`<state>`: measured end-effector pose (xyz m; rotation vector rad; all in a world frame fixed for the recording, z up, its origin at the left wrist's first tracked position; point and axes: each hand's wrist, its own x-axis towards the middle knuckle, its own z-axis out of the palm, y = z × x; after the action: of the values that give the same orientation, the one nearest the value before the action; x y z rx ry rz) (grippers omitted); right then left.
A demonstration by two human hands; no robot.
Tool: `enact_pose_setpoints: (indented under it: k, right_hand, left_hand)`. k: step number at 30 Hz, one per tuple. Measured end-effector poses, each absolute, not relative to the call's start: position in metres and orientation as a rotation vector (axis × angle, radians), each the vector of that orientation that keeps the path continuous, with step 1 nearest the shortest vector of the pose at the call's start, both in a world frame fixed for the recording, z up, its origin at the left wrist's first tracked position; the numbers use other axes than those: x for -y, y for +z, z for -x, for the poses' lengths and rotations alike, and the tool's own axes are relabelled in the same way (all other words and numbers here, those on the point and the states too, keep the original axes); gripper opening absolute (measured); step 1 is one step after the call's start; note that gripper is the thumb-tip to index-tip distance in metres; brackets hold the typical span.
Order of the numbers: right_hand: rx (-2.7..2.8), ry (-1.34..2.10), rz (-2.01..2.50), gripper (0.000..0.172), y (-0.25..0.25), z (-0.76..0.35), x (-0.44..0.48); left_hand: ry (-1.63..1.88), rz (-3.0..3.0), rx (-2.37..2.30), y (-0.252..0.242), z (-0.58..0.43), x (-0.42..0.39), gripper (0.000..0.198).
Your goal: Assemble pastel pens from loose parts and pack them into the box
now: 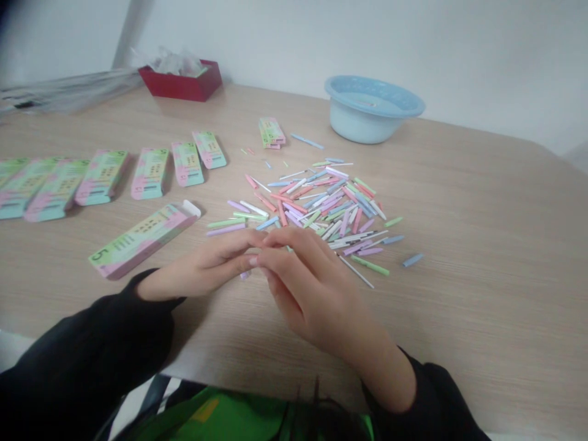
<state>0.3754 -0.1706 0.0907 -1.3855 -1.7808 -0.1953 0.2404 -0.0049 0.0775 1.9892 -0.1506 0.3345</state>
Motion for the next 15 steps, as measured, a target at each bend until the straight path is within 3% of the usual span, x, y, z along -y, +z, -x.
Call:
enact_pose_setpoints:
  k: [7, 11, 15]
  right_hand:
    - [1.456, -0.122, 1.488, 0.021, 0.086, -0.404, 0.191]
    - [1.473, 0.078, 1.923, 0.011, 0.052, -0.441, 0.196]
    - [1.510, 0.122, 2.003, 0.017, 0.015, -0.463, 0.186]
  left_hand:
    - [0.271, -1.933, -0.060, 0.055, -0.229, -0.004, 0.024]
    - [0.280, -1.902, -0.188, 0.049, -0.220, -0.010, 0.029]
    - [0.311, -1.882, -0.240, 0.054, -0.214, -0.013, 0.030]
